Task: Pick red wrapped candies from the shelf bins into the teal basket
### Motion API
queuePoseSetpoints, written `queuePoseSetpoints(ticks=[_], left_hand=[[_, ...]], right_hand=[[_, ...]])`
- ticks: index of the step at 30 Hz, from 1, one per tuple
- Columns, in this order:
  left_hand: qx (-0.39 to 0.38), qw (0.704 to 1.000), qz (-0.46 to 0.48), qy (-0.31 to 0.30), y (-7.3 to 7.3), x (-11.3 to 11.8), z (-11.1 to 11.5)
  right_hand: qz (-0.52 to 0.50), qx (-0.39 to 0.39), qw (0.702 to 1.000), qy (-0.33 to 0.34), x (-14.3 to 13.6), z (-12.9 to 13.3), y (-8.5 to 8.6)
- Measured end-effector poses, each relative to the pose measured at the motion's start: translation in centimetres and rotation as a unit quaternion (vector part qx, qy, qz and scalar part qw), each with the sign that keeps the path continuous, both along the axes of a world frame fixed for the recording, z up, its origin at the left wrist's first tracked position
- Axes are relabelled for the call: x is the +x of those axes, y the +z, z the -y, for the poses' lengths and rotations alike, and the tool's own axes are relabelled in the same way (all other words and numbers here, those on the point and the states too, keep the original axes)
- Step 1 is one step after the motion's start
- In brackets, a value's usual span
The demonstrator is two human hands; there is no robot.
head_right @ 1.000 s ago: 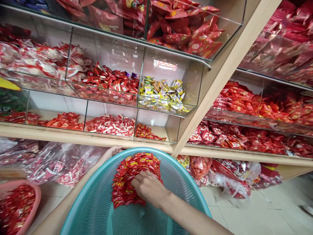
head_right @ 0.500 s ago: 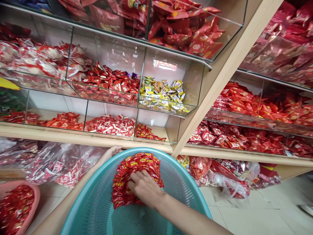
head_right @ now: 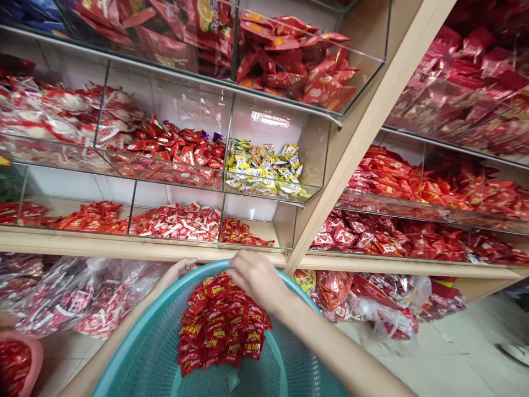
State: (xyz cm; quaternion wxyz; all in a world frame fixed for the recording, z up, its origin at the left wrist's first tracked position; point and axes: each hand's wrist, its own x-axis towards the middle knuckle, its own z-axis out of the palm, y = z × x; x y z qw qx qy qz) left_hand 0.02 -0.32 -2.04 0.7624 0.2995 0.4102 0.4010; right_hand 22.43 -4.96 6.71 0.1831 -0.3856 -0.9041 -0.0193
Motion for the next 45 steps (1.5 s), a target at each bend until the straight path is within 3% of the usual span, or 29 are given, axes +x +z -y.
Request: queuePoseSetpoints(ticks=[4,9,16,23,31,34,37,41,43,45], left_hand=[[-0.006,1.000,0.000,0.000,0.4,0.2,0.0],[-0.015,1.000,0.001,-0.002,0.3,0.3,-0.1],[-0.014,0.999,-0.034,0.016,0.5,0.3,0.0],[-0.005,1.000,-0.022,0.009,-0.5,0.1,-0.5],[0.001,1.000,-0.013,-0.010,-0.1,0.3,-0.4],[-0.006,0.999,-0.032,0.014,0.3,0.3,-0.2],[-0.005,1.000,-0.029,-0.005,0.2,0.0,-0.2],[-0.005,1.000,-0.018,-0.024,-0.2,-0.3,-0.4],[0.001,0.999,-0.016,-0.031,-0.3,-0.4,-0.5],[0.009,0.999,-0.019,-0.034,-0.2,-0.4,-0.4]], right_hand=[[-0.053,-0.026,0.991,-0.117,2.6,-7.1,1.4],[-0.021,-0.158,0.946,-0.282,2.8,-14.0,-0.5],[0.005,-0.215,0.909,-0.356,-0.2,-17.3,-2.5],[-0.014,-0.240,0.885,-0.397,-0.6,-18.2,-3.1],[-0.072,-0.215,0.885,-0.406,-0.5,-17.8,-3.2],[-0.108,-0.179,0.900,-0.381,0.5,-17.4,-1.8],[-0.146,-0.131,0.921,-0.337,1.9,-15.8,0.9],[-0.257,-0.064,0.951,-0.162,4.0,-9.7,3.8],[-0.272,-0.086,0.954,-0.097,4.9,-5.1,3.9],[-0.248,-0.133,0.957,-0.076,5.7,-0.3,2.9]])
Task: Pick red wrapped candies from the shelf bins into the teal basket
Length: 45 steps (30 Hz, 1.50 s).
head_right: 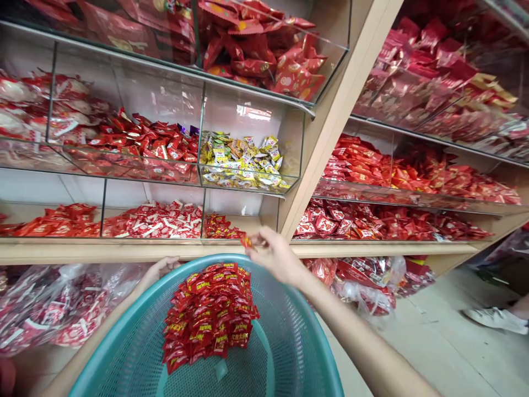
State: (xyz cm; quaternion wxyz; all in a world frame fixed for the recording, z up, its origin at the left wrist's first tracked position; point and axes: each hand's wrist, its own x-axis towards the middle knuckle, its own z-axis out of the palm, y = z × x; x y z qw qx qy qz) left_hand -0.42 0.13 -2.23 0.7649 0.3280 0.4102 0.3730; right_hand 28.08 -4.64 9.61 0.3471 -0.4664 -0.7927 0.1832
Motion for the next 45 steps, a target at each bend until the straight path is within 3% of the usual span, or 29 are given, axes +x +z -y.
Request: queuePoseSetpoints(ticks=[3,5,9,13,22,36,45], left_hand=[[0.003,1.000,-0.019,0.015,0.3,0.2,0.1],[0.001,1.000,-0.021,0.021,0.5,0.3,0.2],[0.006,1.000,-0.013,0.014,0.6,0.5,0.3],[0.009,1.000,-0.009,0.008,0.3,0.3,0.2],[-0.004,1.000,-0.006,0.012,0.5,0.2,0.4],[-0.002,0.999,-0.016,0.033,1.8,0.7,1.2],[-0.007,1.000,-0.005,0.027,0.9,0.3,0.7]], right_hand=[[0.080,-0.023,0.996,0.030,0.9,5.2,-2.8],[0.166,-0.043,0.985,0.033,1.0,7.0,-4.7],[0.324,-0.043,0.944,0.044,0.3,7.5,-7.1],[0.388,-0.016,0.919,0.060,-0.7,6.9,-8.1],[0.415,-0.002,0.907,0.070,-1.0,6.4,-9.1],[0.412,-0.024,0.908,0.073,-1.4,6.2,-8.9],[0.392,-0.061,0.915,0.076,-1.5,6.1,-8.4]])
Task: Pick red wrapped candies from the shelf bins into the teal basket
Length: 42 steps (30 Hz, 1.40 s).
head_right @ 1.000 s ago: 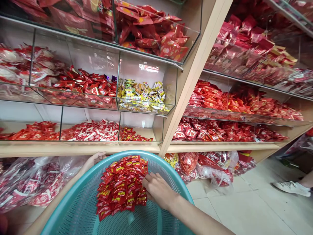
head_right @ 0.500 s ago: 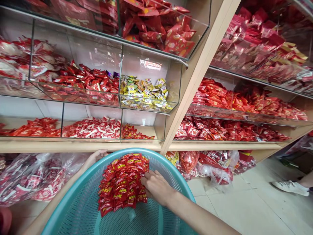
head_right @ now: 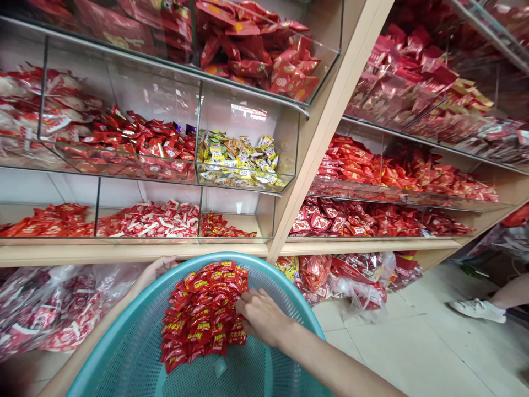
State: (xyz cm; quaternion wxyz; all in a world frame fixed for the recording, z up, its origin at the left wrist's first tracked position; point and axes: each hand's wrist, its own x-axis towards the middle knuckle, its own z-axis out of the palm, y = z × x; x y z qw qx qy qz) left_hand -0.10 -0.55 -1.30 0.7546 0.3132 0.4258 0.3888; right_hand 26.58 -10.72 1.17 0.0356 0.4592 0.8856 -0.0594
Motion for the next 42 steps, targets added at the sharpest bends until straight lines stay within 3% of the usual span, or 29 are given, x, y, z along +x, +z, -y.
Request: queuePoseSetpoints(ticks=[12,18,24,33,42], left_hand=[[-0.011,1.000,0.013,-0.022,0.3,0.0,0.0],[-0.008,1.000,0.009,-0.015,-0.4,-0.2,-0.3],[-0.005,1.000,-0.009,0.012,-0.9,-0.3,-0.6],[-0.004,1.000,0.006,-0.020,-0.5,-0.3,-0.3],[0.003,1.000,0.004,-0.019,-0.5,-0.3,-0.3]], right_hand=[[-0.008,0.033,0.999,-0.001,-0.7,-0.1,-0.7],[-0.009,0.057,0.998,-0.013,-0.8,0.0,-1.4],[-0.011,0.052,0.998,-0.013,-1.0,-0.2,-0.8],[0.007,0.052,0.998,-0.023,-1.3,-0.3,-0.1],[-0.017,0.049,0.999,-0.011,-1.4,0.4,-1.4]])
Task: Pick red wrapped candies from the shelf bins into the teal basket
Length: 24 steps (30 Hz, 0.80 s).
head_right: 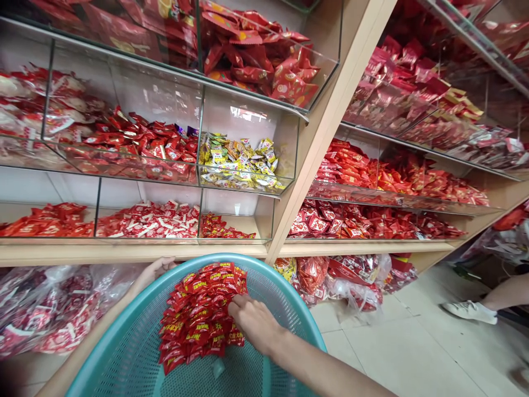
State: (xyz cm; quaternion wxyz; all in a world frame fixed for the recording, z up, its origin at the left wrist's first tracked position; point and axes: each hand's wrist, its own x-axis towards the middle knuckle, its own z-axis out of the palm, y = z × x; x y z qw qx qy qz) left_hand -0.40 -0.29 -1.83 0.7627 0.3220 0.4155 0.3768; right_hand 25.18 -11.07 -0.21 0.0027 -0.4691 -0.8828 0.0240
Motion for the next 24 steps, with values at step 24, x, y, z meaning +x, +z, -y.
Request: queuePoseSetpoints(ticks=[24], left_hand=[[-0.009,0.999,-0.014,0.043,0.4,0.6,0.4]], right_hand=[[-0.137,0.088,0.982,-0.092,2.6,-12.8,8.2]])
